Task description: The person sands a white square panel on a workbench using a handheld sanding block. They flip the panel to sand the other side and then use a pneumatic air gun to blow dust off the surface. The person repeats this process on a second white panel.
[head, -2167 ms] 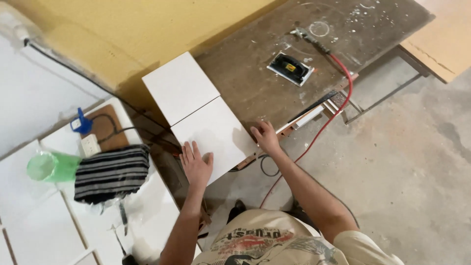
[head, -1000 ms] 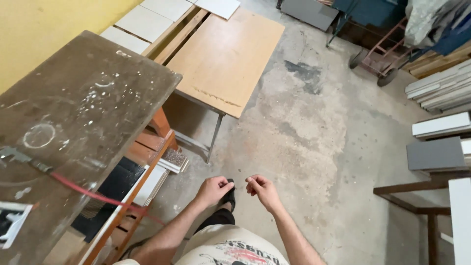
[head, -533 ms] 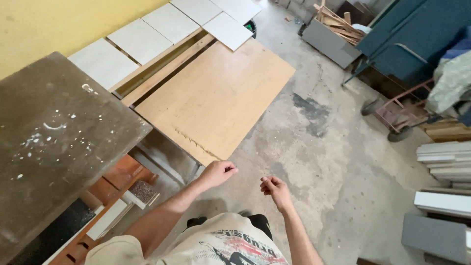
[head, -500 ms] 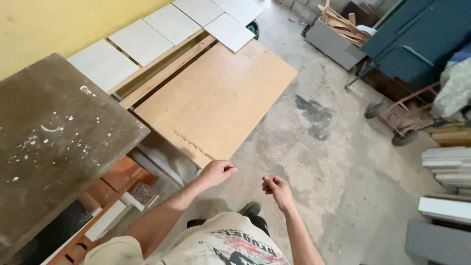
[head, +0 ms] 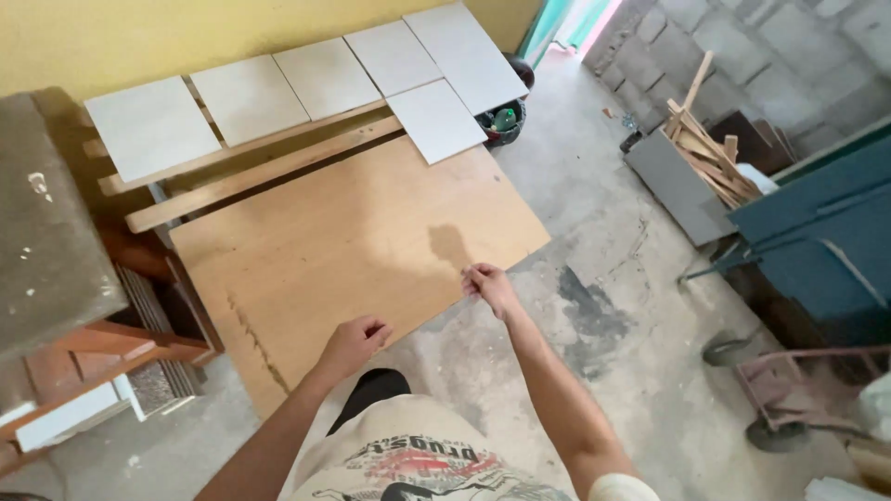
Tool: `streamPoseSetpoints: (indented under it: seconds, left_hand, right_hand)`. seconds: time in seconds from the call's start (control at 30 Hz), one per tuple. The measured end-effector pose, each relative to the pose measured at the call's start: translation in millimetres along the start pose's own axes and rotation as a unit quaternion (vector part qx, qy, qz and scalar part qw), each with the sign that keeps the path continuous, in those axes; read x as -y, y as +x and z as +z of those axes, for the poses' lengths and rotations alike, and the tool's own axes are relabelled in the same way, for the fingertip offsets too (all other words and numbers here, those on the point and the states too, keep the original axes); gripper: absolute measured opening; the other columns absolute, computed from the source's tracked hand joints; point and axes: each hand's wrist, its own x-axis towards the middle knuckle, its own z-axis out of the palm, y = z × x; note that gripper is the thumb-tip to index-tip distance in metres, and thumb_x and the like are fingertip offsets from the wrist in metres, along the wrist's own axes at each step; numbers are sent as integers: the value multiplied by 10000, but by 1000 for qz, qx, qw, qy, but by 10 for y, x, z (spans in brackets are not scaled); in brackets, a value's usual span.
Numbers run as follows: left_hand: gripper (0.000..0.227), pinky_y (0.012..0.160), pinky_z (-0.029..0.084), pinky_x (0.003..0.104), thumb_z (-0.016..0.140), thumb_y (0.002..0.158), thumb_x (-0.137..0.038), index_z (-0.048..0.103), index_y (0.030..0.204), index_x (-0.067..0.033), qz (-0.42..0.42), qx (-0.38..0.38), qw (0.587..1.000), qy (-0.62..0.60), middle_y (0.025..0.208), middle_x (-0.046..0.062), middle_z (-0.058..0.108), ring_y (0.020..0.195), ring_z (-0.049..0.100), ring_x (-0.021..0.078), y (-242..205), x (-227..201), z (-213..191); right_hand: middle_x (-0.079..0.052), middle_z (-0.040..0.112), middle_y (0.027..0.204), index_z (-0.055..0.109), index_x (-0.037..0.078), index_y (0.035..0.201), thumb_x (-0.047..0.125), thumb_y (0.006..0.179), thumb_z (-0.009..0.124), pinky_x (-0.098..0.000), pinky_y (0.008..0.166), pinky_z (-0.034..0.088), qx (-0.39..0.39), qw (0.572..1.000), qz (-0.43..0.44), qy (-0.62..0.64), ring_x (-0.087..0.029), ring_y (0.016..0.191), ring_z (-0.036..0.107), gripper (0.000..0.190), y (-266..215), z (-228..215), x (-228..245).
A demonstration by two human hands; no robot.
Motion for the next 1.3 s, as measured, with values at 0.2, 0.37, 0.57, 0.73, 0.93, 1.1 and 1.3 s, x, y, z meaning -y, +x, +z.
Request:
streamPoseSetpoints:
  seconds: [0.2,0.37,0.57,0.73,0.93,1.1,1.3]
  left_hand:
    - [306,790,585,379,675,950,-390,794,1018,-116,-42,-53,997,-41,795,90,779,819,746,246,821,-184,508]
    - [317,753,563,394,642,990,-327,761,1016,-35,-48,-77,991,-94,810,157,750,781,715,283,1873,-375,708]
    - [268,641,553,266,703,950,-319,750,938,-56,-136,-152,942,-266,742,88,726,677,690,169,2764,-604,1017]
    - [274,776,583,294,695,976,-280,713,1111,-42,-185,-224,885,-363,954,92,729,864,700,188,3959,-189,1384]
    - [555,1076,475,442,689,988,-289,516,1412,25,-241,-305,824,-413,1340,216,554,1263,532,322,5238,-222,1351]
    - [717,1160,430,458,741,957,-354,446,1531,-43,-266,-344,798,-418,1548,207,469,1444,442,362,5995,-154,1343]
    - [730,1066,525,403,749,924,-344,466,1517,-25,-287,-398,766,-415,1503,242,507,1352,546,362,6310,-40,1430]
  right_hand:
    - [-78,712,777,690,3,1060,225,960,692,-222,564,617,15,998,-11,-56,-128,625,712,244,1798,-648,495]
    - [-120,707,777,706,3,1069,276,993,649,-281,553,626,-20,995,-27,-95,-189,638,717,290,3232,-1079,698]
    - [-100,746,806,730,26,1078,311,904,771,-275,566,646,-16,987,9,-157,-169,651,735,336,4235,-1432,789]
    - [-75,725,990,727,117,1190,374,909,762,-360,758,611,-1,968,24,-249,-208,869,691,382,5008,-1508,1053]
    - [-214,588,1396,527,45,1452,311,958,747,-524,1070,490,31,964,60,-258,-386,1306,558,602,5723,-1411,1049]
    - [-301,534,1419,429,-45,1500,236,980,741,-474,1034,540,79,985,138,-65,-404,1233,620,669,6017,-1459,834]
    - [-168,642,959,626,-44,1316,142,918,800,-307,784,649,87,987,130,47,-181,786,620,473,5865,-1428,907]
